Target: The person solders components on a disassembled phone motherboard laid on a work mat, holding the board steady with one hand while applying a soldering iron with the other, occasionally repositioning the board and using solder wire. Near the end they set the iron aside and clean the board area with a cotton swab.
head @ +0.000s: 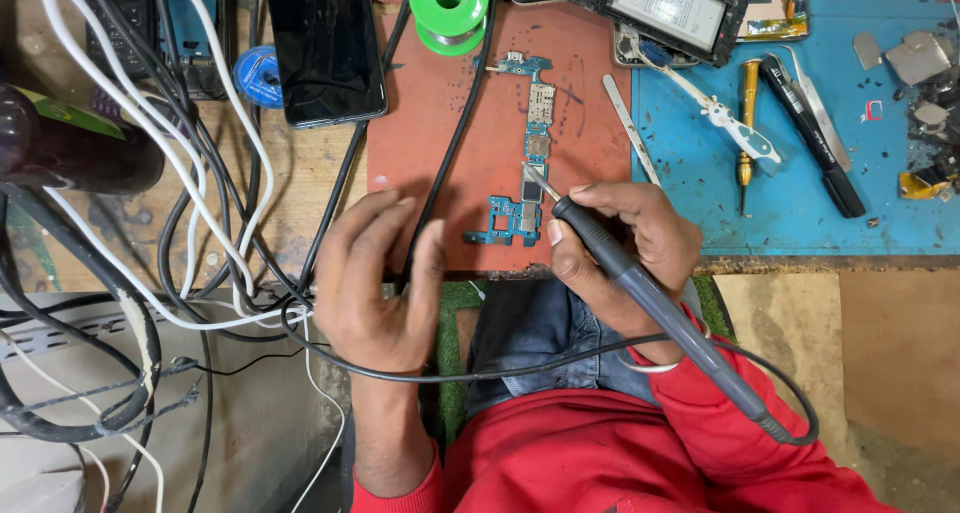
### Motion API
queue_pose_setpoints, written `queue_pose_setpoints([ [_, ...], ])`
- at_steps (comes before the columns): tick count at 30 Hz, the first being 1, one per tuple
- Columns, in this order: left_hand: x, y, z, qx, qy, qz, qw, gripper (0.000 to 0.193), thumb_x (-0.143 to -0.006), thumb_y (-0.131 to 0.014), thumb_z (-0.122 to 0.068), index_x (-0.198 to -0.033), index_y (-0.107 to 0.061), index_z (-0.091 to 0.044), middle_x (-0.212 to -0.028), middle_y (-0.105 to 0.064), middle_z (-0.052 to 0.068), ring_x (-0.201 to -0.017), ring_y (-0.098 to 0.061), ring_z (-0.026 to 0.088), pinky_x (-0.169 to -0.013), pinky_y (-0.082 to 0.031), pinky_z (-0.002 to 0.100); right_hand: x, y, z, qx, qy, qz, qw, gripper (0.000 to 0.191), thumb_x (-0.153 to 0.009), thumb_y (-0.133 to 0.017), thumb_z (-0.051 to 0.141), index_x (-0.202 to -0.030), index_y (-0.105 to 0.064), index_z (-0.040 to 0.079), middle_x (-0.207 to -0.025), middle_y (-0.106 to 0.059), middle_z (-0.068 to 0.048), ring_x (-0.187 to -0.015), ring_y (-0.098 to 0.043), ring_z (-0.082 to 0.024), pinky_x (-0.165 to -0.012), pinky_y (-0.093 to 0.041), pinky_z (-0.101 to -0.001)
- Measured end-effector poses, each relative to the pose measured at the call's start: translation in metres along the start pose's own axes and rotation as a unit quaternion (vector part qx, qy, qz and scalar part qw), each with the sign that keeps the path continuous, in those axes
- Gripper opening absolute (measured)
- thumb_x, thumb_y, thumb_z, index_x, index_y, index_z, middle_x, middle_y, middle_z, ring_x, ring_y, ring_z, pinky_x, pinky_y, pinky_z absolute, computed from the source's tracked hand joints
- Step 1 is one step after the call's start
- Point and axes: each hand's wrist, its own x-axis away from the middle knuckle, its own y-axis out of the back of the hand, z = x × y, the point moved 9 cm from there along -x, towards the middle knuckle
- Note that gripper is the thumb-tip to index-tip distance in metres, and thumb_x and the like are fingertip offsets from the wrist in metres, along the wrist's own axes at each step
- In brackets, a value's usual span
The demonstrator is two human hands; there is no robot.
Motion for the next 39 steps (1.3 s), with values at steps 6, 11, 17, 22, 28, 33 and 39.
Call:
queue_pose_setpoints([
  [6,-0.015,0.016,0.023,-0.208,0.061,-0.06,0.974,0.029,-0.105,-0.08,-0.017,-0.128,-0.074,0.001,-0.105,-0.064,0.016,-0.097,-0.061,0.034,-0.088,-0.047,0.045,-0.003,0.007,-0.008,-0.052,0.0,0.008,0.999,0.04,-0.1,-0.078,0.007,-0.132,-0.054,-0.001,-0.089,-0.07,-0.007,-0.078,-0.066,-0.005,-0.073,-0.058,-0.0214],
  [11,-0.036,0.016,0.042,-0.27,0.04,-0.082,0.958,0.031,-0.107,-0.072,-0.015,-0.132,-0.07,0.004,-0.114,-0.065,0.018,-0.11,-0.061,0.036,-0.096,-0.046,0.046,-0.001,0.011,-0.011,-0.009,-0.004,0.002,1.0,0.036,-0.102,-0.076,0.007,-0.13,-0.056,0.0,-0.09,-0.071,-0.007,-0.077,-0.067,-0.004,-0.072,-0.057,-0.0195],
  [17,-0.062,0.019,0.046,-0.28,0.079,-0.09,0.952,0.02,-0.102,-0.078,-0.017,-0.114,-0.078,0.0,-0.094,-0.069,0.019,-0.08,-0.067,0.035,-0.07,-0.049,0.046,-0.002,0.019,-0.01,0.01,0.019,-0.013,1.0,0.035,-0.099,-0.078,0.012,-0.126,-0.058,0.0,-0.093,-0.072,-0.006,-0.076,-0.066,-0.003,-0.069,-0.056,-0.0173],
  [22,-0.062,0.036,0.029,-0.132,0.045,-0.167,0.976,0.01,-0.106,-0.069,-0.003,-0.105,-0.071,0.006,-0.099,-0.07,0.013,-0.084,-0.066,0.023,-0.074,-0.052,0.036,0.0,0.024,-0.013,0.014,0.007,-0.021,1.0,0.035,-0.1,-0.078,0.012,-0.126,-0.059,0.0,-0.091,-0.072,-0.006,-0.079,-0.067,-0.004,-0.071,-0.056,-0.0184],
  [28,-0.044,0.048,0.015,0.105,-0.017,-0.214,0.971,0.012,-0.118,-0.057,-0.007,-0.119,-0.053,0.005,-0.121,-0.069,0.019,-0.095,-0.065,0.018,-0.079,-0.053,0.025,-0.002,0.026,-0.013,0.014,-0.004,-0.005,1.0,0.034,-0.1,-0.077,0.008,-0.126,-0.058,0.0,-0.097,-0.072,-0.006,-0.08,-0.068,-0.004,-0.072,-0.057,-0.0189],
  [33,-0.025,0.047,0.012,0.338,0.003,-0.2,0.92,0.017,-0.116,-0.057,-0.011,-0.116,-0.043,-0.001,-0.116,-0.071,0.031,-0.096,-0.073,0.034,-0.087,-0.063,0.039,-0.001,0.031,-0.014,0.023,-0.04,-0.041,0.998,0.031,-0.106,-0.072,0.014,-0.129,-0.057,0.0,-0.096,-0.074,-0.01,-0.083,-0.071,-0.009,-0.074,-0.058,-0.0222],
  [39,-0.001,0.005,0.004,0.518,0.143,-0.11,0.836,0.02,-0.109,-0.057,-0.015,-0.11,-0.041,-0.003,-0.082,-0.066,0.024,-0.078,-0.072,0.037,-0.077,-0.065,0.052,-0.003,0.028,-0.011,0.035,-0.026,-0.021,0.999,0.034,-0.113,-0.064,0.03,-0.132,-0.059,0.002,-0.09,-0.077,-0.011,-0.084,-0.078,-0.017,-0.075,-0.063,-0.0269],
])
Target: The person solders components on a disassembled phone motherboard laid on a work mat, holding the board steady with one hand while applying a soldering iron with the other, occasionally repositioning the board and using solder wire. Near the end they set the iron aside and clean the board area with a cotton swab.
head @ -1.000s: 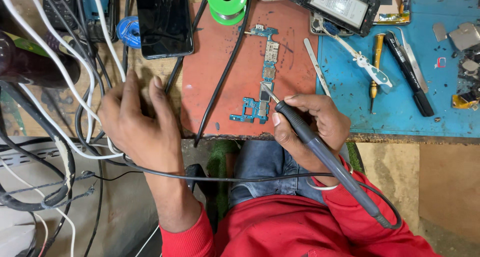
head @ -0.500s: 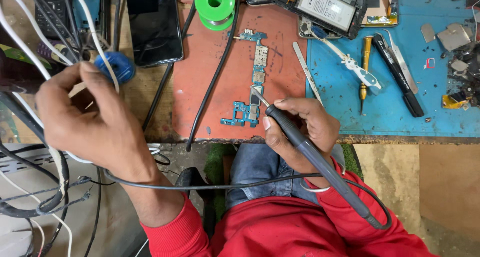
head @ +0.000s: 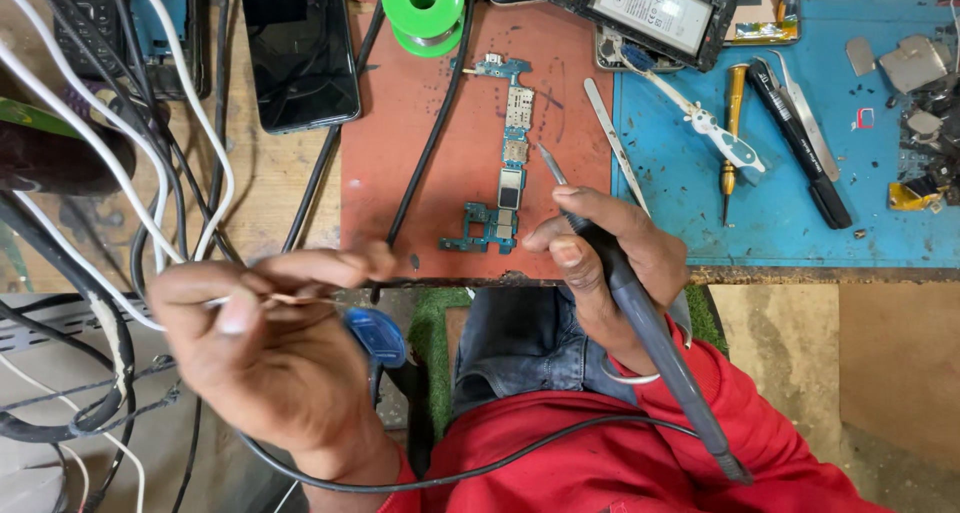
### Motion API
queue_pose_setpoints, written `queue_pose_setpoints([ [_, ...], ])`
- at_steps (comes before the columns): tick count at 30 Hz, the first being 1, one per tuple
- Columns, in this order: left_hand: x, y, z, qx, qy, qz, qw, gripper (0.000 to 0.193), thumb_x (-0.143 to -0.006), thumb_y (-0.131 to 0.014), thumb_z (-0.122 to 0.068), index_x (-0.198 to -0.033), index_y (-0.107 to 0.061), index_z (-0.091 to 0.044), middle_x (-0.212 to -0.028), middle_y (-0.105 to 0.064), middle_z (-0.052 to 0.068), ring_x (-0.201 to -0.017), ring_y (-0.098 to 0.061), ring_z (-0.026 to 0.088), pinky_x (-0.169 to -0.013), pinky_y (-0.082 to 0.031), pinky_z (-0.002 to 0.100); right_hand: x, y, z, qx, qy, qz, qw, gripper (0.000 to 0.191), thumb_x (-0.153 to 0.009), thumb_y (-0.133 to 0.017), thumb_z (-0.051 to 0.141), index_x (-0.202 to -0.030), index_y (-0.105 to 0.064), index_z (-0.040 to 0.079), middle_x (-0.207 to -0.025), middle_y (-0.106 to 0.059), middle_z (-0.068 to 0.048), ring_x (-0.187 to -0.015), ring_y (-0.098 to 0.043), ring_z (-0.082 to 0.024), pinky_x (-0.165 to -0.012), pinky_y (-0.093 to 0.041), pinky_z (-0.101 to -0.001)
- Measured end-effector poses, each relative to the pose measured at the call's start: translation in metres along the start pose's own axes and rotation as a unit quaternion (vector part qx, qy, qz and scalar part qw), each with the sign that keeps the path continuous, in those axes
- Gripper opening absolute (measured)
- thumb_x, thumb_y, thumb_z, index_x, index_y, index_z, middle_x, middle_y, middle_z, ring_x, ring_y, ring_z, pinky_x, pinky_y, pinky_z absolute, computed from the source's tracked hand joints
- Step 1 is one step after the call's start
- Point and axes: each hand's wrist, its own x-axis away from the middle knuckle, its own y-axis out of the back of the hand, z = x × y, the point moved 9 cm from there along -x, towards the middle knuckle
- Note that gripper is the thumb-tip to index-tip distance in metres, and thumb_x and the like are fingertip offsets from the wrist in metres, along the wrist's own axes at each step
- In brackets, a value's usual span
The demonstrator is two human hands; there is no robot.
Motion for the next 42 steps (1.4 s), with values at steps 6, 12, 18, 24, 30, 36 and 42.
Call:
queue_pose_setpoints([
  [6,0.027,-0.028,0.049,-0.2,0.189,0.075,0.959,0.011,-0.101,-0.068,-0.005,-0.108,-0.065,0.004,-0.075,-0.066,0.01,-0.067,-0.063,0.013,-0.065,-0.053,0.028,-0.001,-0.004,0.002,0.011,0.001,0.007,1.0,0.033,-0.111,-0.064,0.03,-0.13,-0.062,0.004,-0.095,-0.077,-0.012,-0.085,-0.079,-0.017,-0.074,-0.062,-0.0265],
  [12,0.025,-0.033,0.059,-0.285,0.156,0.12,0.938,0.015,-0.098,-0.071,-0.005,-0.111,-0.073,0.004,-0.093,-0.076,0.007,-0.085,-0.07,0.008,-0.076,-0.057,0.022,-0.004,-0.012,0.013,-0.005,0.031,0.038,0.999,0.021,-0.109,-0.067,0.011,-0.128,-0.061,0.005,-0.11,-0.078,-0.014,-0.09,-0.079,-0.016,-0.077,-0.065,-0.0244],
  [18,0.025,-0.045,0.051,-0.313,0.111,0.166,0.929,0.015,-0.099,-0.071,-0.004,-0.112,-0.072,0.002,-0.1,-0.078,0.009,-0.092,-0.075,0.011,-0.081,-0.061,0.024,-0.014,-0.02,0.024,0.019,0.096,0.072,0.993,0.037,-0.098,-0.075,-0.005,-0.128,-0.056,0.006,-0.116,-0.075,-0.016,-0.1,-0.077,-0.02,-0.081,-0.063,-0.0269],
  [24,0.023,-0.047,0.052,-0.338,0.119,0.173,0.917,0.013,-0.097,-0.072,-0.004,-0.108,-0.074,0.002,-0.095,-0.079,0.009,-0.089,-0.077,0.011,-0.078,-0.061,0.024,-0.017,-0.023,0.032,0.03,0.15,0.095,0.984,0.039,-0.096,-0.077,-0.006,-0.125,-0.054,0.008,-0.112,-0.074,-0.013,-0.101,-0.077,-0.023,-0.08,-0.063,-0.0289],
  [30,0.021,-0.042,0.047,-0.358,0.129,0.171,0.909,0.015,-0.094,-0.076,-0.007,-0.107,-0.076,0.0,-0.092,-0.077,0.006,-0.081,-0.073,0.009,-0.071,-0.058,0.022,-0.015,-0.025,0.036,0.032,0.173,0.102,0.979,0.042,-0.092,-0.081,-0.005,-0.122,-0.056,0.01,-0.106,-0.074,-0.01,-0.097,-0.076,-0.023,-0.079,-0.061,-0.0302],
  [36,0.016,-0.038,0.031,-0.449,0.071,0.173,0.874,0.021,-0.085,-0.085,-0.009,-0.104,-0.079,-0.003,-0.09,-0.075,0.005,-0.059,-0.057,0.011,-0.054,-0.045,0.026,-0.014,-0.024,0.026,-0.009,0.12,0.08,0.989,0.041,-0.095,-0.08,-0.006,-0.124,-0.055,0.008,-0.107,-0.076,-0.01,-0.099,-0.077,-0.021,-0.081,-0.062,-0.0292],
  [42,0.017,-0.049,0.014,-0.506,-0.067,0.196,0.837,0.019,-0.09,-0.082,-0.007,-0.108,-0.077,-0.006,-0.093,-0.067,0.007,-0.08,-0.068,0.018,-0.072,-0.054,0.03,-0.012,-0.027,0.019,0.0,0.063,0.083,0.995,0.043,-0.097,-0.079,-0.006,-0.131,-0.057,0.008,-0.112,-0.075,-0.013,-0.098,-0.078,-0.021,-0.082,-0.065,-0.0289],
])
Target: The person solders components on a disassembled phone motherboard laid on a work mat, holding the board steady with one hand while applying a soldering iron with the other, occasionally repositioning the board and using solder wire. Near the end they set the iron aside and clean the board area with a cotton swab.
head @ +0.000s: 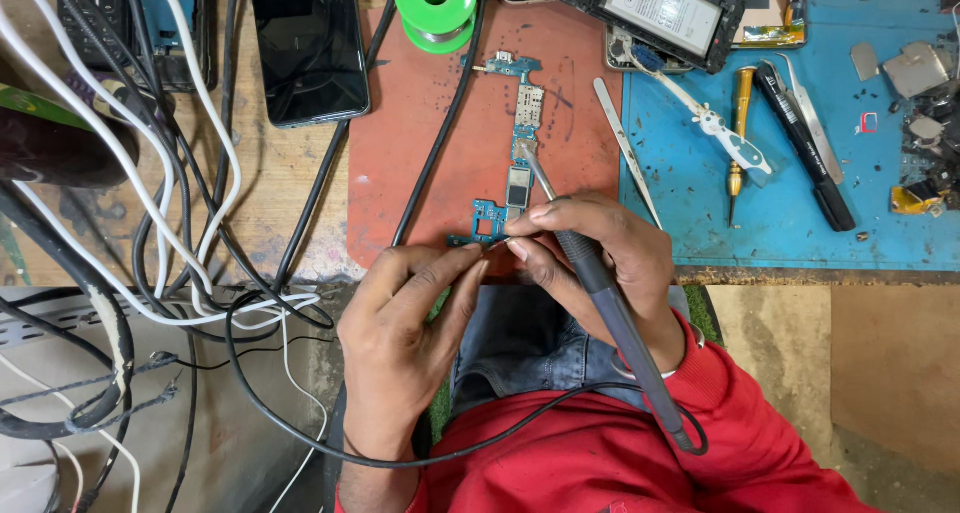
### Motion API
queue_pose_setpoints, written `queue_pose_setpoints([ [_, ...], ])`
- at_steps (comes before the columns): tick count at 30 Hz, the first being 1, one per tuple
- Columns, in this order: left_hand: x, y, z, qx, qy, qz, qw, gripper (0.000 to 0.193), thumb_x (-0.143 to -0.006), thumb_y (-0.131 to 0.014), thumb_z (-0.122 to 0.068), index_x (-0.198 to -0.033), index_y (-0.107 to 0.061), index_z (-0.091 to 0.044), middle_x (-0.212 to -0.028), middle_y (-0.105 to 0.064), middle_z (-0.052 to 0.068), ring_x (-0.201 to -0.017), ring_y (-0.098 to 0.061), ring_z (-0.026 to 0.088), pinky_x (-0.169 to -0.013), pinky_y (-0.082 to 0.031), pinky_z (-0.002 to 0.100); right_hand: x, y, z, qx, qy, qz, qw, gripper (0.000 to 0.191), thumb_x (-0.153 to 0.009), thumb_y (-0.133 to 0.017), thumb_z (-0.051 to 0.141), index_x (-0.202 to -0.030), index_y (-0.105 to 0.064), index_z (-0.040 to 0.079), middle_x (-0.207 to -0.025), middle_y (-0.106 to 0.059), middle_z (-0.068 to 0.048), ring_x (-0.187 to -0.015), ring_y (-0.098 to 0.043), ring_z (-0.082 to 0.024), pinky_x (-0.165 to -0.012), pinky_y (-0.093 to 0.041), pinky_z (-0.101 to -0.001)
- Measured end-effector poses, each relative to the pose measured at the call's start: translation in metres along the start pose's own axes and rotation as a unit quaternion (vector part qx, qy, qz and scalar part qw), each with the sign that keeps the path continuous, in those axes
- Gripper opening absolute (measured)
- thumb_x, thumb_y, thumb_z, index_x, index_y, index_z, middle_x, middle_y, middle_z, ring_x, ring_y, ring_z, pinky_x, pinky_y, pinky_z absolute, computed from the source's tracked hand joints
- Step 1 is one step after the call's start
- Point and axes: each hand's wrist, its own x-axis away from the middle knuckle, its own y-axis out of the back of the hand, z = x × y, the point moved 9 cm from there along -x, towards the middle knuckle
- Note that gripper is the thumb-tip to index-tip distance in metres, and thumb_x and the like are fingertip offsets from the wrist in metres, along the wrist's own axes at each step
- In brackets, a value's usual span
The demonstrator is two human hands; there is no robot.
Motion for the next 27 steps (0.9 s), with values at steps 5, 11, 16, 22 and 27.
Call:
queue_pose_setpoints([
  [5,0.0,0.009,0.012,-0.067,0.041,-0.043,0.996,0.018,-0.091,-0.082,-0.006,-0.108,-0.077,-0.006,-0.092,-0.067,0.007,-0.078,-0.068,0.019,-0.071,-0.054,0.031,0.002,0.011,-0.006,-0.079,-0.052,-0.08,0.992,0.048,-0.09,-0.067,0.017,-0.132,-0.047,0.004,-0.1,-0.07,-0.009,-0.089,-0.068,-0.015,-0.086,-0.056,-0.0303],
  [11,0.001,0.011,0.02,-0.103,0.06,-0.058,0.991,0.018,-0.09,-0.082,-0.006,-0.107,-0.077,-0.006,-0.088,-0.063,0.008,-0.075,-0.065,0.02,-0.069,-0.052,0.033,-0.005,-0.002,0.006,0.041,0.053,-0.019,0.998,0.031,-0.088,-0.076,0.011,-0.113,-0.06,0.002,-0.1,-0.07,-0.013,-0.094,-0.073,-0.023,-0.083,-0.059,-0.0309],
  [16,0.0,0.011,0.023,-0.084,0.065,-0.047,0.993,0.021,-0.09,-0.081,-0.005,-0.11,-0.077,-0.006,-0.087,-0.062,0.007,-0.076,-0.067,0.018,-0.069,-0.053,0.032,-0.01,-0.014,0.015,0.135,0.101,0.029,0.985,0.033,-0.081,-0.087,0.008,-0.106,-0.066,0.004,-0.098,-0.074,-0.009,-0.101,-0.074,-0.026,-0.088,-0.062,-0.035],
  [22,0.001,0.014,0.024,-0.076,0.067,-0.047,0.994,0.021,-0.089,-0.081,-0.004,-0.11,-0.077,-0.006,-0.088,-0.062,0.007,-0.075,-0.066,0.017,-0.068,-0.053,0.031,-0.017,-0.023,0.021,0.174,0.101,0.045,0.979,0.034,-0.078,-0.089,0.008,-0.106,-0.07,0.006,-0.098,-0.075,-0.006,-0.103,-0.073,-0.026,-0.088,-0.061,-0.0356],
  [27,0.001,0.015,0.024,-0.065,0.071,-0.047,0.994,0.021,-0.09,-0.081,-0.004,-0.11,-0.077,-0.005,-0.087,-0.062,0.007,-0.074,-0.066,0.016,-0.067,-0.053,0.03,-0.017,-0.025,0.024,0.189,0.109,0.049,0.975,0.034,-0.077,-0.09,0.008,-0.105,-0.071,0.007,-0.097,-0.074,-0.005,-0.1,-0.072,-0.026,-0.086,-0.061,-0.036],
])
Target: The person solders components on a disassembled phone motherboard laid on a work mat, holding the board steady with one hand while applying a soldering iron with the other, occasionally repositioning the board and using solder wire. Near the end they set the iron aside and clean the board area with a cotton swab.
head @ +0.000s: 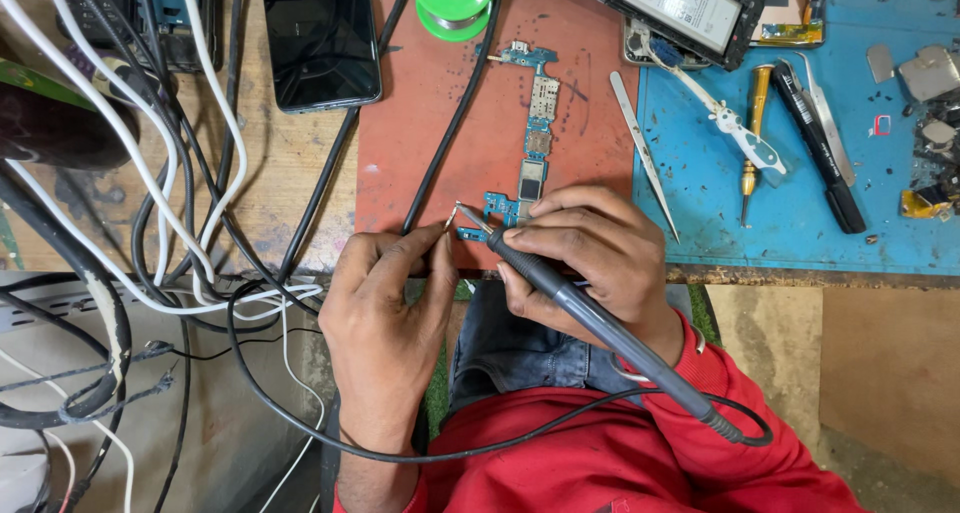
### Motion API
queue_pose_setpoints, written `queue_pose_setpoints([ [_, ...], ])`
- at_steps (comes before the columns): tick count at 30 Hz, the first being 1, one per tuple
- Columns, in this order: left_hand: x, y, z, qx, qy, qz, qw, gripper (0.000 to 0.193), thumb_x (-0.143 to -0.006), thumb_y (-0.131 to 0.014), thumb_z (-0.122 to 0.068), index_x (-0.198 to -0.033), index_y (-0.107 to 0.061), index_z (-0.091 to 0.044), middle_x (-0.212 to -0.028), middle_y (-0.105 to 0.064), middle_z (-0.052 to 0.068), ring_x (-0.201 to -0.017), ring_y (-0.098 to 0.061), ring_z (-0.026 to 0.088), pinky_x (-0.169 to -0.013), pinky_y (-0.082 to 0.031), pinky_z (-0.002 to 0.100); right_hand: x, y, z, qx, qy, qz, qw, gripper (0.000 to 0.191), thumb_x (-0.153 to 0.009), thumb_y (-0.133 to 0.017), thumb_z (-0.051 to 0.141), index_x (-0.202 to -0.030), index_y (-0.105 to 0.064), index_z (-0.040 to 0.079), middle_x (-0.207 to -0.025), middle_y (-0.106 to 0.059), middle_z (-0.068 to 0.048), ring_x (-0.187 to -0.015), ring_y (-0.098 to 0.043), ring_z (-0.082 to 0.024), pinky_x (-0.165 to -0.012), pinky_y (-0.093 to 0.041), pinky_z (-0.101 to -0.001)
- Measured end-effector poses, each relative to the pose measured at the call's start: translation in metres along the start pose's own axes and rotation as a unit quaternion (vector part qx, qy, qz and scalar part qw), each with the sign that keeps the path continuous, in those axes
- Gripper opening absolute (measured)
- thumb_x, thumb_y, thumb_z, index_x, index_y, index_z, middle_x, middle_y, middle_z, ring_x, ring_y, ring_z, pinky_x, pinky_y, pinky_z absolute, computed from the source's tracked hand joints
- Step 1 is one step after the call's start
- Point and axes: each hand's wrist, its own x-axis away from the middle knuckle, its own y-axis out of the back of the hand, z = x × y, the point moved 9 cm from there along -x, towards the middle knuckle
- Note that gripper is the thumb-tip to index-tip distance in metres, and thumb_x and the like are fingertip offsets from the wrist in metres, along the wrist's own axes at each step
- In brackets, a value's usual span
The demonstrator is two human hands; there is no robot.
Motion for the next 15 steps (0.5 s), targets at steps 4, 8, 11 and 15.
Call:
queue_pose_setpoints([
  [4,-0.0016,0.0013,0.0032,0.007,0.002,-0.004,1.0,0.019,-0.09,-0.081,-0.004,-0.109,-0.077,-0.005,-0.087,-0.063,0.007,-0.074,-0.066,0.016,-0.067,-0.053,0.03,-0.0024,-0.0031,0.003,0.005,0.016,0.013,1.0,0.034,-0.075,-0.09,0.007,-0.104,-0.071,0.007,-0.097,-0.072,-0.006,-0.097,-0.072,-0.027,-0.084,-0.06,-0.0364],
  [8,-0.003,0.0018,0.0055,0.009,0.0,-0.005,1.0,0.019,-0.09,-0.081,-0.005,-0.108,-0.077,-0.004,-0.087,-0.063,0.007,-0.073,-0.066,0.015,-0.067,-0.053,0.03,-0.0054,-0.0047,0.0064,0.018,0.027,0.015,0.999,0.034,-0.076,-0.09,0.007,-0.103,-0.071,0.007,-0.097,-0.071,-0.006,-0.096,-0.071,-0.028,-0.083,-0.06,-0.0368],
  [11,-0.0037,0.0018,0.0076,0.016,0.004,-0.008,1.0,0.018,-0.09,-0.081,-0.005,-0.107,-0.077,-0.004,-0.087,-0.064,0.007,-0.073,-0.067,0.014,-0.066,-0.053,0.029,-0.0066,-0.0055,0.0072,0.025,0.026,0.013,0.999,0.033,-0.076,-0.09,0.007,-0.104,-0.071,0.007,-0.096,-0.071,-0.006,-0.096,-0.071,-0.027,-0.083,-0.059,-0.0361],
  [15,-0.004,0.0013,0.0091,0.019,0.007,-0.014,1.0,0.017,-0.09,-0.082,-0.005,-0.107,-0.077,-0.004,-0.086,-0.065,0.007,-0.073,-0.067,0.014,-0.067,-0.053,0.029,-0.0062,-0.0068,0.0059,0.026,0.026,0.009,0.999,0.032,-0.076,-0.089,0.006,-0.103,-0.071,0.007,-0.095,-0.072,-0.006,-0.096,-0.072,-0.026,-0.082,-0.059,-0.0353],
])
